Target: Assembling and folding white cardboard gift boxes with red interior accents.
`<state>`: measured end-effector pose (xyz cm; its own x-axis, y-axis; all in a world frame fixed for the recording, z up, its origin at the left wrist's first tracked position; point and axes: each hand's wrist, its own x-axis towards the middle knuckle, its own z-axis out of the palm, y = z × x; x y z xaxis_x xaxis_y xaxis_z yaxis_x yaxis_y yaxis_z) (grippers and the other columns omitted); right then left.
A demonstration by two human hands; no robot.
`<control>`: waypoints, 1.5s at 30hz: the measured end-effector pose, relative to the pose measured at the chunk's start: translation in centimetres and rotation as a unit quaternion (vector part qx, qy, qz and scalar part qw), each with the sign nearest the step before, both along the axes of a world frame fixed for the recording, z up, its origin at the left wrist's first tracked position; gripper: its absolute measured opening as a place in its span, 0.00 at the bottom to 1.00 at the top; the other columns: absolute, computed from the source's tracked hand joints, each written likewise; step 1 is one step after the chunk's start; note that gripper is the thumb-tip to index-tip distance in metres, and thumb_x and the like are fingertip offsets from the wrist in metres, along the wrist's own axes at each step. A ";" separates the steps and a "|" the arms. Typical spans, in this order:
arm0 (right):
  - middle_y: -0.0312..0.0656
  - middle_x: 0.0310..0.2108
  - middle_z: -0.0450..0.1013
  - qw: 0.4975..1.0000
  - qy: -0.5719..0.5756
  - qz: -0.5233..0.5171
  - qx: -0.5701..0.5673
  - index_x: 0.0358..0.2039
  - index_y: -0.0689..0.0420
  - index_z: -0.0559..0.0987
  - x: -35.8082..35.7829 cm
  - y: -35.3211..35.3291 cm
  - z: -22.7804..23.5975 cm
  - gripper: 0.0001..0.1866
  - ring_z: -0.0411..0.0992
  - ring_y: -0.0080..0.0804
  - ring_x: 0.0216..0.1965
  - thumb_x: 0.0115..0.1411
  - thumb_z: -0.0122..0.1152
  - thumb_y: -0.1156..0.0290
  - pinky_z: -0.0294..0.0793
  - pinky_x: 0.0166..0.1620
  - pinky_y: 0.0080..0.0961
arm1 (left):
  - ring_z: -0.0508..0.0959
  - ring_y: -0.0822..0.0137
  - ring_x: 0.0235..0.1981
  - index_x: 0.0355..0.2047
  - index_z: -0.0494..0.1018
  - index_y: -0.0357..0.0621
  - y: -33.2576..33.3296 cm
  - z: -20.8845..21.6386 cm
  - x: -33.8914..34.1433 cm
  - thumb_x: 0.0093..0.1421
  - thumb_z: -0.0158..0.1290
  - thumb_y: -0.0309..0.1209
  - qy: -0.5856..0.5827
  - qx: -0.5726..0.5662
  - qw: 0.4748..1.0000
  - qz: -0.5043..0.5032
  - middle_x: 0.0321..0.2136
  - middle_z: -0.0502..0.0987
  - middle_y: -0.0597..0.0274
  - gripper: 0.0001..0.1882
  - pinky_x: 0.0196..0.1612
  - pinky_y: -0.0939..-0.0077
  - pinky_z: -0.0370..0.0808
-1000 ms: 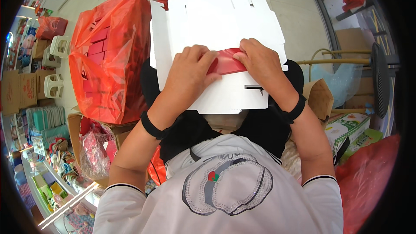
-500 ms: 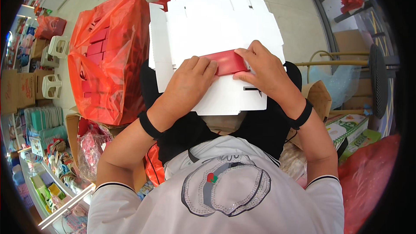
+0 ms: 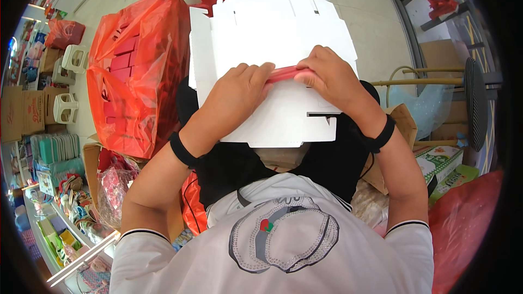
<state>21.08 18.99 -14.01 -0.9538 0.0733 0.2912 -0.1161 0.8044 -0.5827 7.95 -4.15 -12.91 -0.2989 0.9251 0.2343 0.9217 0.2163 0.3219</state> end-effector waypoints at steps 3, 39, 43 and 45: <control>0.45 0.31 0.74 0.996 -0.055 -0.036 -0.051 0.35 0.61 0.83 -1.3 0.4 0.1 0.20 0.73 0.43 0.36 0.68 0.66 0.54 0.75 0.42 0.38 | 0.81 0.50 0.42 0.58 0.73 0.42 0.6 -0.1 -1.5 0.68 0.59 0.28 -0.055 -0.006 0.998 0.017 0.40 0.81 0.50 0.19 0.47 0.57 0.79; 0.53 0.48 0.78 0.960 -0.025 -0.277 -0.025 0.64 0.64 0.73 1.7 7.3 -1.6 0.30 0.79 0.47 0.47 0.68 0.68 0.60 0.78 0.52 0.39 | 0.83 0.45 0.42 0.51 0.75 0.41 2.1 0.6 -2.5 0.66 0.63 0.35 -0.131 -0.052 0.982 0.129 0.48 0.77 0.50 0.17 0.46 0.56 0.81; 0.47 0.41 0.81 0.955 -0.004 -0.250 -0.158 0.64 0.63 0.73 2.3 8.2 -1.3 0.25 0.80 0.35 0.42 0.74 0.60 0.61 0.79 0.50 0.32 | 0.83 0.47 0.40 0.49 0.75 0.42 1.6 1.5 -2.2 0.67 0.61 0.30 -0.145 -0.024 0.986 0.077 0.41 0.79 0.51 0.13 0.42 0.58 0.80; 0.46 0.43 0.80 0.940 0.009 -0.253 -0.229 0.64 0.61 0.74 2.8 8.6 -0.3 0.23 0.79 0.32 0.42 0.75 0.58 0.62 0.79 0.50 0.30 | 0.83 0.48 0.39 0.48 0.75 0.42 1.2 2.4 -1.6 0.67 0.60 0.28 -0.114 -0.006 0.991 0.074 0.40 0.79 0.52 0.11 0.41 0.60 0.80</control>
<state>23.83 27.59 -14.32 -0.7581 0.6381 0.1342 0.2014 0.4248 -0.8826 6.38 -2.92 -10.53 -0.4753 0.8696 0.1340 0.7828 0.3485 0.5155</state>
